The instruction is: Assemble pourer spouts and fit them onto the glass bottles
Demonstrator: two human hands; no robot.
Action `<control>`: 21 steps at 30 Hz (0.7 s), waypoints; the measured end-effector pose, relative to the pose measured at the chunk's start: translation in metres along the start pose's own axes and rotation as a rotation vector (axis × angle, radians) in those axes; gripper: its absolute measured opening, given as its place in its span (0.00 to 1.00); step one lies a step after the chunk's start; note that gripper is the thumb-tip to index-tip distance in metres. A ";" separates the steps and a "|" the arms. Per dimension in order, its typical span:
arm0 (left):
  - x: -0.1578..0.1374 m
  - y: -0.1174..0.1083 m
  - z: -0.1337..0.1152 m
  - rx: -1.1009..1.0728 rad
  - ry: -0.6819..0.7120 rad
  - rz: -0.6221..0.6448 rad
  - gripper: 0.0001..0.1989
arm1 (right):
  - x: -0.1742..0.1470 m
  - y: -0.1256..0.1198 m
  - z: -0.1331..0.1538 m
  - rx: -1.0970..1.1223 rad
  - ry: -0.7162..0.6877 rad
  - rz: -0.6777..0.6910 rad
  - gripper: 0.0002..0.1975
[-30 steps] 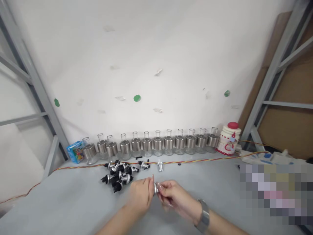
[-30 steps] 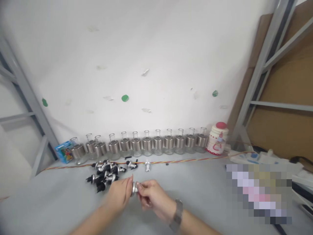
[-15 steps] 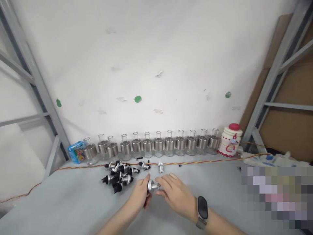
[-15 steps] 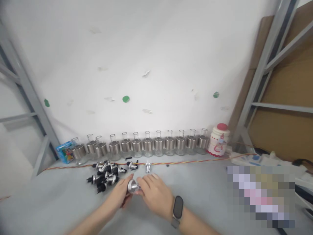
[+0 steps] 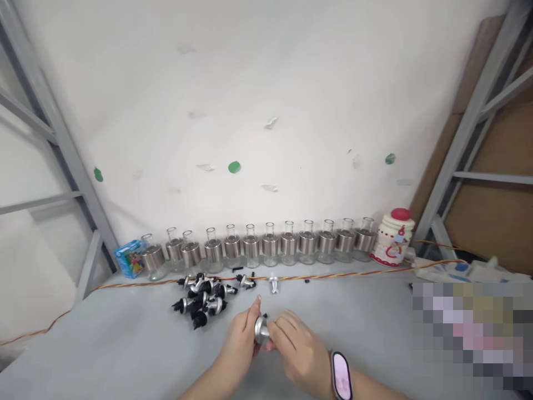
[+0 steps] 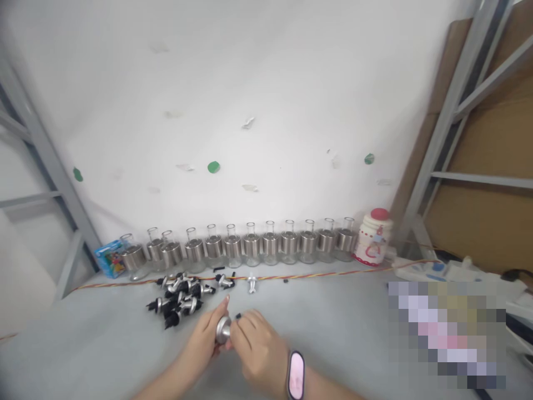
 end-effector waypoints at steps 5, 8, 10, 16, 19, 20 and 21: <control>-0.003 0.002 0.002 -0.012 -0.014 0.034 0.27 | 0.003 -0.011 -0.004 0.064 0.093 -0.048 0.11; 0.002 0.005 0.011 -0.046 -0.049 0.051 0.28 | 0.005 -0.007 -0.016 0.178 0.210 0.004 0.12; 0.008 0.008 0.017 -0.057 -0.066 0.059 0.30 | 0.004 0.002 -0.031 0.309 0.334 0.083 0.11; 0.016 0.015 0.033 -0.022 -0.151 0.088 0.33 | -0.017 0.038 -0.069 0.717 0.836 0.246 0.19; 0.016 0.002 0.020 0.043 -0.028 -0.006 0.31 | -0.026 0.058 -0.069 0.896 0.980 0.248 0.23; 0.015 -0.001 0.015 0.084 0.030 -0.027 0.29 | -0.029 0.064 -0.068 0.953 1.025 0.250 0.24; 0.014 -0.004 0.010 0.133 0.088 -0.038 0.28 | -0.031 0.070 -0.067 1.007 1.067 0.252 0.24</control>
Point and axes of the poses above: each hand's wrist, its own x-axis towards the middle knuckle, its own y-axis out of the palm, z = x × y, the point moved 10 cm from there along x, towards the middle knuckle, and after that the axes turned 5 degrees about -x, right-handed, at the moved point
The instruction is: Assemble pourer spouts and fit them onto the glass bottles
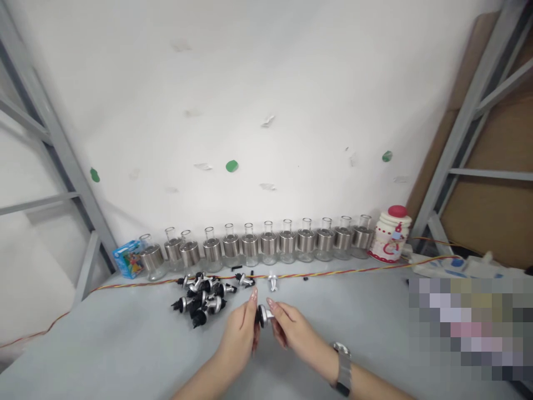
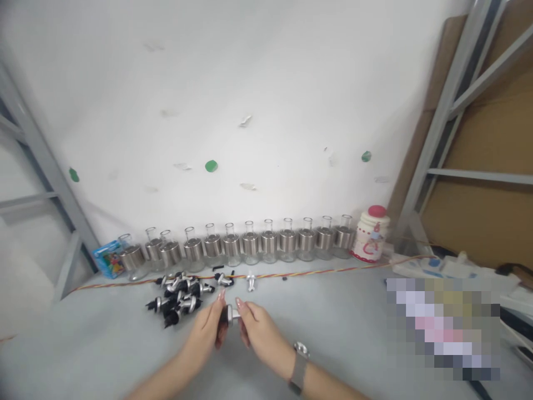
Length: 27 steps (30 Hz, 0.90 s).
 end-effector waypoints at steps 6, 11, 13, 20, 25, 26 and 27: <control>-0.004 -0.003 -0.009 0.284 0.250 -0.039 0.20 | 0.000 0.007 -0.010 0.081 0.085 0.011 0.27; -0.010 -0.003 -0.012 0.395 0.372 -0.152 0.17 | -0.007 0.002 -0.014 -0.063 0.080 -0.127 0.29; -0.014 -0.003 -0.017 0.432 0.413 -0.186 0.16 | -0.010 0.000 -0.015 -0.111 0.089 -0.182 0.29; -0.018 -0.001 -0.016 0.335 0.353 -0.162 0.19 | -0.024 -0.007 0.001 -0.219 0.005 -0.311 0.24; -0.009 0.005 -0.002 -0.005 0.129 -0.062 0.23 | -0.016 -0.008 0.011 -0.156 -0.044 -0.217 0.23; -0.007 0.008 0.002 -0.043 0.075 -0.028 0.24 | -0.011 -0.006 0.009 -0.100 -0.025 -0.163 0.23; -0.006 0.010 0.004 -0.054 0.034 0.009 0.25 | -0.007 -0.004 0.006 -0.038 0.002 -0.111 0.24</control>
Point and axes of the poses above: each hand's wrist, its own x-axis towards the middle knuckle, its own y-axis out of the palm, z = x × y, the point moved 10 cm from there along x, towards the middle knuckle, and after that the axes turned 5 degrees about -x, right-handed, at the moved point
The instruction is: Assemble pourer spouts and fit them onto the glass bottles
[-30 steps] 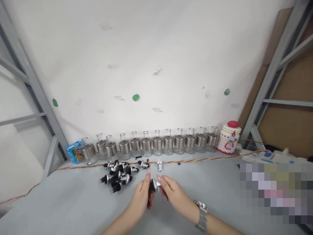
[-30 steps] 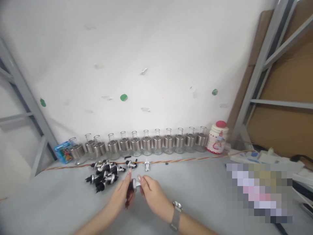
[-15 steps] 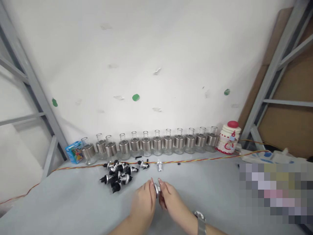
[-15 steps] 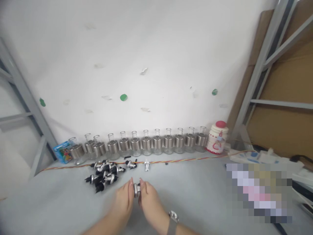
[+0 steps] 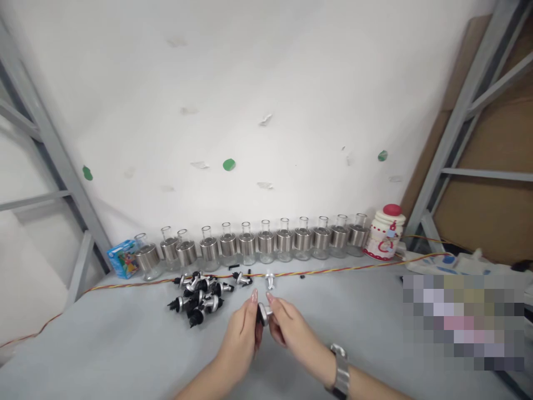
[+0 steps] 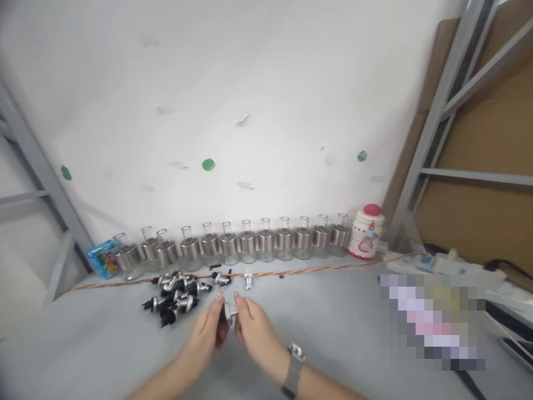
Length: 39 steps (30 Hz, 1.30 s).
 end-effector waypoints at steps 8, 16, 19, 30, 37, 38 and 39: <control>-0.001 -0.003 -0.036 0.469 0.329 0.143 0.16 | 0.012 -0.002 -0.024 0.329 0.184 0.039 0.25; 0.017 -0.011 -0.017 0.027 0.174 0.073 0.14 | 0.028 -0.040 -0.014 -0.077 -0.061 -0.077 0.27; 0.027 -0.033 -0.013 -0.375 0.069 -0.070 0.16 | 0.021 -0.045 0.011 -0.366 -0.341 -0.154 0.13; 0.027 -0.036 -0.001 -0.890 -0.226 -0.094 0.11 | 0.029 0.005 -0.002 -0.665 -0.357 0.038 0.01; 0.031 -0.027 -0.002 -0.828 -0.180 0.009 0.12 | 0.041 -0.031 -0.016 -0.146 -0.120 -0.001 0.09; 0.031 -0.025 0.000 -0.784 -0.162 0.021 0.13 | 0.042 -0.035 -0.016 -0.113 -0.092 0.004 0.12; 0.032 -0.023 0.002 -0.725 -0.147 0.033 0.15 | 0.042 -0.038 -0.015 -0.091 -0.078 0.018 0.14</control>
Point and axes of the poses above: each hand's wrist, its own x-axis towards the middle knuckle, its own y-axis out of the palm, z = x × y, the point moved 10 cm from there along x, towards the middle knuckle, and after that the axes turned 5 degrees about -x, right-handed, at the moved point
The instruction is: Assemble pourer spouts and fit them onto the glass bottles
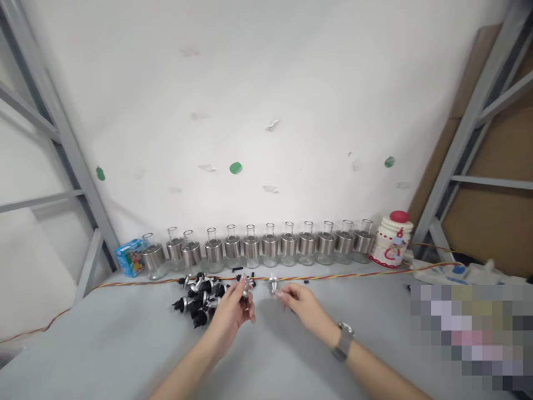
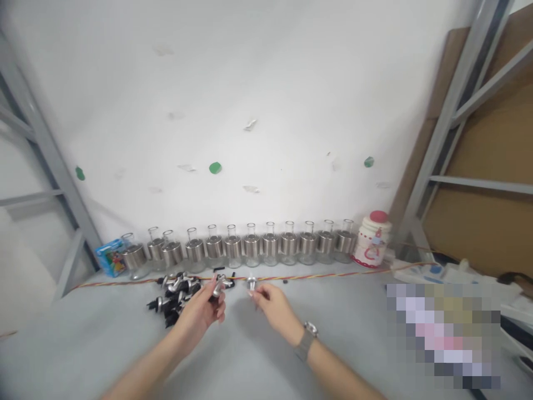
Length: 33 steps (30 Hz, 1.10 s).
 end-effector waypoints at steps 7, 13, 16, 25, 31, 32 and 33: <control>-0.008 0.012 0.025 0.448 0.017 0.090 0.21 | -0.017 0.010 0.022 0.257 0.055 0.131 0.22; -0.024 0.028 0.024 0.600 0.043 0.181 0.20 | -0.021 0.020 0.025 0.225 0.028 0.148 0.22; -0.024 0.028 0.024 0.639 0.058 0.190 0.19 | -0.019 0.017 0.022 0.150 0.001 0.109 0.21; -0.023 0.023 0.030 0.796 0.116 0.214 0.15 | -0.021 0.020 0.017 0.030 -0.014 0.069 0.18; -0.022 0.021 0.039 0.858 0.101 0.177 0.09 | -0.019 0.036 -0.001 -0.022 0.024 0.213 0.23; -0.023 0.023 0.037 0.867 0.122 0.163 0.09 | -0.016 0.034 -0.001 -0.044 0.012 0.223 0.24; -0.024 0.026 0.034 0.881 0.147 0.150 0.09 | -0.012 0.030 -0.001 -0.067 -0.005 0.219 0.24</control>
Point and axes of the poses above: each hand's wrist, its own x-axis towards the middle knuckle, its own y-axis out of the palm, z = x × y, the point moved 10 cm from there along x, towards the middle knuckle, and after that the axes turned 5 degrees about -x, right-handed, at the moved point
